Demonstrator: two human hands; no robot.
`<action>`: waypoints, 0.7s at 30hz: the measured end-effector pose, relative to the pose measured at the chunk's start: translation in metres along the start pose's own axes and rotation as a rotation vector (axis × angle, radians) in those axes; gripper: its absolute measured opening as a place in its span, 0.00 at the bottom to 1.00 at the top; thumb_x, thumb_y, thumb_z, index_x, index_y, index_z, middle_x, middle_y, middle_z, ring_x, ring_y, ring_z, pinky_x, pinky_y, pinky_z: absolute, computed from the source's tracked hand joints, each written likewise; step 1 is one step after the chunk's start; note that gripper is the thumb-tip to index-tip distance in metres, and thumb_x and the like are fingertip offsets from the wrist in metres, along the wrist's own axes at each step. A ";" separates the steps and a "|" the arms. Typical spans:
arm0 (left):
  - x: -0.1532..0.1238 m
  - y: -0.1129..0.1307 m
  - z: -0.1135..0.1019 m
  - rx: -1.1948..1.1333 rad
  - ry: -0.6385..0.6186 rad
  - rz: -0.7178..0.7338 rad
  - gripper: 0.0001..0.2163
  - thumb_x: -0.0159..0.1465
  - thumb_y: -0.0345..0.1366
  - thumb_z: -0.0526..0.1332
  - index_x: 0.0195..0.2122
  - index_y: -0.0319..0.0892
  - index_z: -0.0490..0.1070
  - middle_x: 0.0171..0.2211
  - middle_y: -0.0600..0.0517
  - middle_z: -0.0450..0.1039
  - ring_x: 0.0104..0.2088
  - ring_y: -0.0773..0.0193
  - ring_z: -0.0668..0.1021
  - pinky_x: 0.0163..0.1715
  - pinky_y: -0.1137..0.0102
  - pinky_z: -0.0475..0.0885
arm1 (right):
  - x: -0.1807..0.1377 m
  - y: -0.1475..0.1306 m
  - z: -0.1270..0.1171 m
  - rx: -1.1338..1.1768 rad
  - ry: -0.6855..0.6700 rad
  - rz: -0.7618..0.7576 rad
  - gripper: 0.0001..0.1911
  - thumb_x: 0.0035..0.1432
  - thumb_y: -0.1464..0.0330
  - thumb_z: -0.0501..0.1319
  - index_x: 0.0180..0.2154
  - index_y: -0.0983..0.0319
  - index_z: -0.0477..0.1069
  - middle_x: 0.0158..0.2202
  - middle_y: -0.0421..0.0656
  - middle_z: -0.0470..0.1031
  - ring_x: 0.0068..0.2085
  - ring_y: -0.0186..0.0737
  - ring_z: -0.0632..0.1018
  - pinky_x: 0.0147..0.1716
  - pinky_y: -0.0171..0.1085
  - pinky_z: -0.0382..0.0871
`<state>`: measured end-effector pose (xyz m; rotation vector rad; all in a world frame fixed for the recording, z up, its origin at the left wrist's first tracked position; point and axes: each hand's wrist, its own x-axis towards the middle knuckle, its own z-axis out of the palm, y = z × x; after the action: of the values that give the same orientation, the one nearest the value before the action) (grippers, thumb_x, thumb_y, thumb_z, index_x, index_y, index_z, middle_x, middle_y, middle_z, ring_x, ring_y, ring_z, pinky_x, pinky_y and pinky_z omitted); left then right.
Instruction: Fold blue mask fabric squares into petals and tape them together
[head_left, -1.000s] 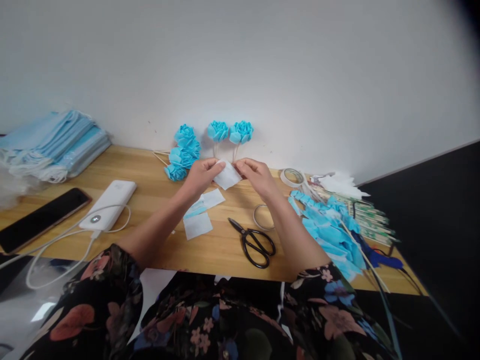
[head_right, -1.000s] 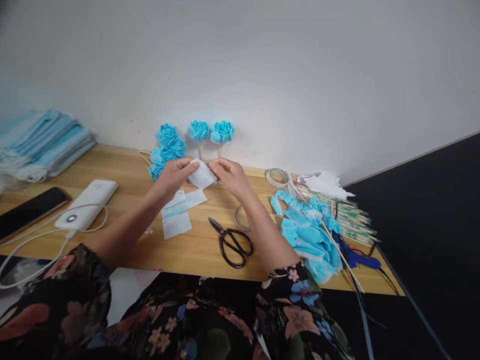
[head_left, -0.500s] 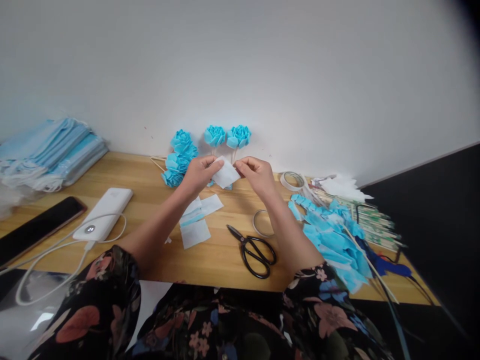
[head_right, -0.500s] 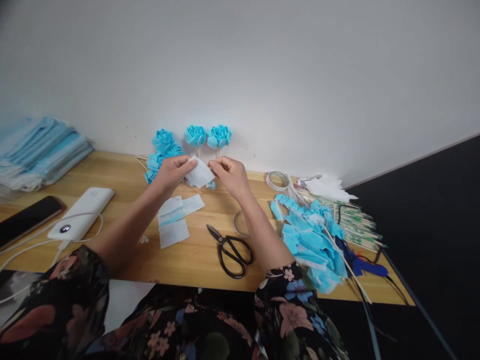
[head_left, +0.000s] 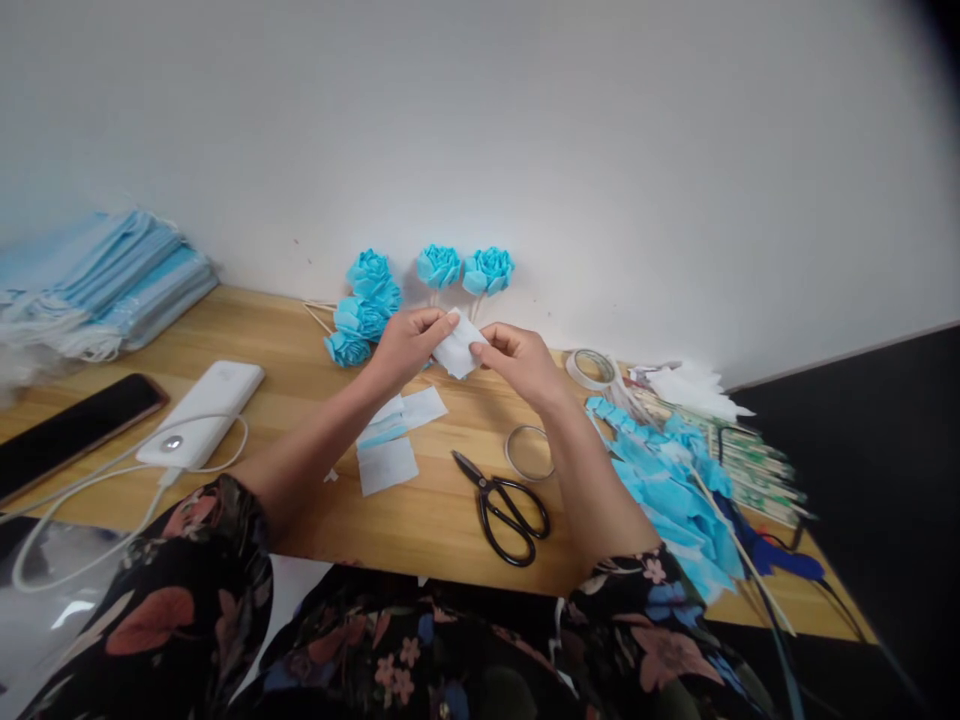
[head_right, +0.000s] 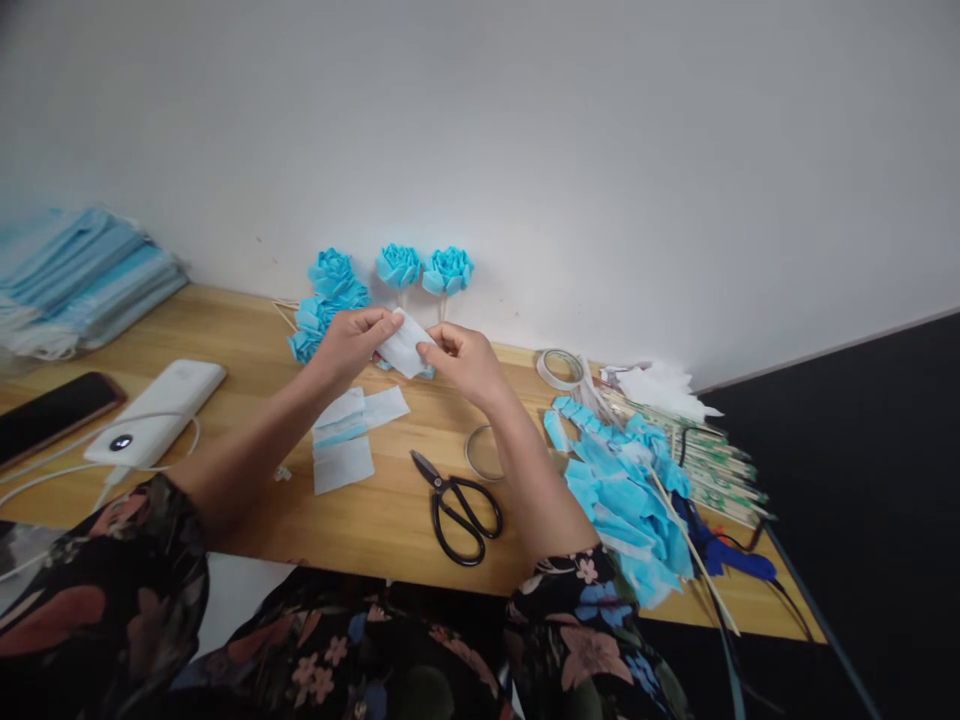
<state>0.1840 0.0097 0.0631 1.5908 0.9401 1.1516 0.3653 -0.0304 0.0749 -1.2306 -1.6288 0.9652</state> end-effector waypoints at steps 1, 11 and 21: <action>0.000 0.000 0.001 -0.007 0.010 0.004 0.20 0.58 0.54 0.63 0.24 0.40 0.72 0.19 0.55 0.66 0.21 0.70 0.66 0.20 0.74 0.61 | 0.000 0.000 0.000 0.009 0.020 0.002 0.12 0.52 0.58 0.64 0.29 0.61 0.72 0.26 0.37 0.71 0.30 0.33 0.69 0.31 0.35 0.63; -0.006 -0.002 0.006 -0.025 0.093 0.070 0.21 0.62 0.54 0.63 0.22 0.41 0.68 0.18 0.55 0.65 0.19 0.70 0.67 0.20 0.73 0.60 | -0.001 0.006 -0.001 0.143 0.159 0.001 0.15 0.52 0.55 0.67 0.33 0.60 0.75 0.26 0.37 0.72 0.30 0.35 0.72 0.31 0.36 0.70; -0.014 0.003 0.010 0.016 0.191 0.100 0.18 0.67 0.44 0.59 0.22 0.43 0.64 0.16 0.58 0.59 0.20 0.70 0.62 0.22 0.71 0.56 | -0.003 0.001 0.001 0.244 0.133 0.023 0.27 0.54 0.49 0.67 0.50 0.59 0.77 0.33 0.40 0.76 0.34 0.37 0.75 0.33 0.36 0.74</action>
<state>0.1898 -0.0065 0.0611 1.5759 1.0034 1.3884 0.3655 -0.0334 0.0729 -1.1230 -1.3530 1.0396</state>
